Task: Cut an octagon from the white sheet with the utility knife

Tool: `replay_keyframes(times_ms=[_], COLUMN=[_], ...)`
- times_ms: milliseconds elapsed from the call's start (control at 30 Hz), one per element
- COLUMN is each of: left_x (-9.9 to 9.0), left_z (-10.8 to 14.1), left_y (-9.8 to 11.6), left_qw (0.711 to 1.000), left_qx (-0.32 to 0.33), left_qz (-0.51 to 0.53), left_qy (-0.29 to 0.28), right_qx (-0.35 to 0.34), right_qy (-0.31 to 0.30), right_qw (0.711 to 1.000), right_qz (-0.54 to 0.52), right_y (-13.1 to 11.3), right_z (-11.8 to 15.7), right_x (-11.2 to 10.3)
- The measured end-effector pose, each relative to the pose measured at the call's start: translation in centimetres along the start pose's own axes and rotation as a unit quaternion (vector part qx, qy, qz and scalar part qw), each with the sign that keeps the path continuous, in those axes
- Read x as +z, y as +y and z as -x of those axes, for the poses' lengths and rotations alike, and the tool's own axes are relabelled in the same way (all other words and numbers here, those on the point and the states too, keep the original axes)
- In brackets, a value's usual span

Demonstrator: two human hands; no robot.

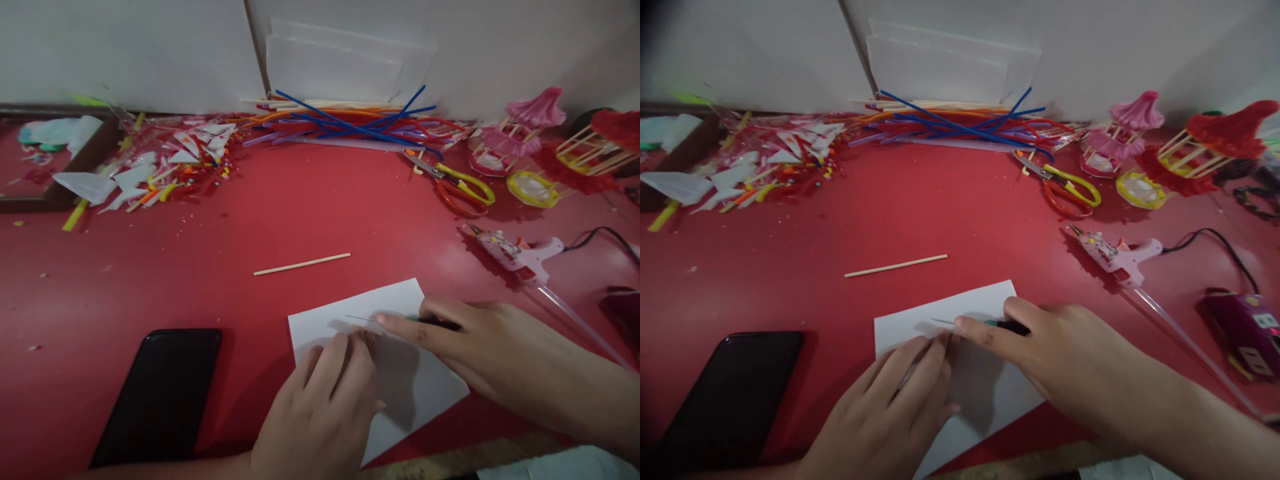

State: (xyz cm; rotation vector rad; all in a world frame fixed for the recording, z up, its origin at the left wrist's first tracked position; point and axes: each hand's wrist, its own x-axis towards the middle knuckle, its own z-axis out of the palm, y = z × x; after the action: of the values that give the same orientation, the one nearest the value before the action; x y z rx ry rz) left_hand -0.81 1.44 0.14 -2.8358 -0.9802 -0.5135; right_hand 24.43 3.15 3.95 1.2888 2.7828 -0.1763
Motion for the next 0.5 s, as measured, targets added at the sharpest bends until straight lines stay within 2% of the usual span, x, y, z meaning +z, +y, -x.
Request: replay_keyframes(times_ms=[167,367,500], left_x=[-0.13,-0.12,-0.05], left_z=[0.01,-0.07,0.14], left_y=[-0.11,-0.11,-0.04], left_qw=[1.000,1.000,1.000], left_qx=[0.002,-0.002,-0.001], left_qz=[-0.011,-0.001,0.000], left_qy=[-0.003,-0.003,0.005], right_qx=[-0.004,0.015,-0.001], right_qy=[-0.034,-0.028,-0.021], right_qw=[0.999,0.999,1.000], right_qz=[0.003,0.018,0.022], right_y=[-0.28,-0.74,-0.93], right_z=[0.48,0.62,0.37], right_x=[-0.13,-0.17,-0.54])
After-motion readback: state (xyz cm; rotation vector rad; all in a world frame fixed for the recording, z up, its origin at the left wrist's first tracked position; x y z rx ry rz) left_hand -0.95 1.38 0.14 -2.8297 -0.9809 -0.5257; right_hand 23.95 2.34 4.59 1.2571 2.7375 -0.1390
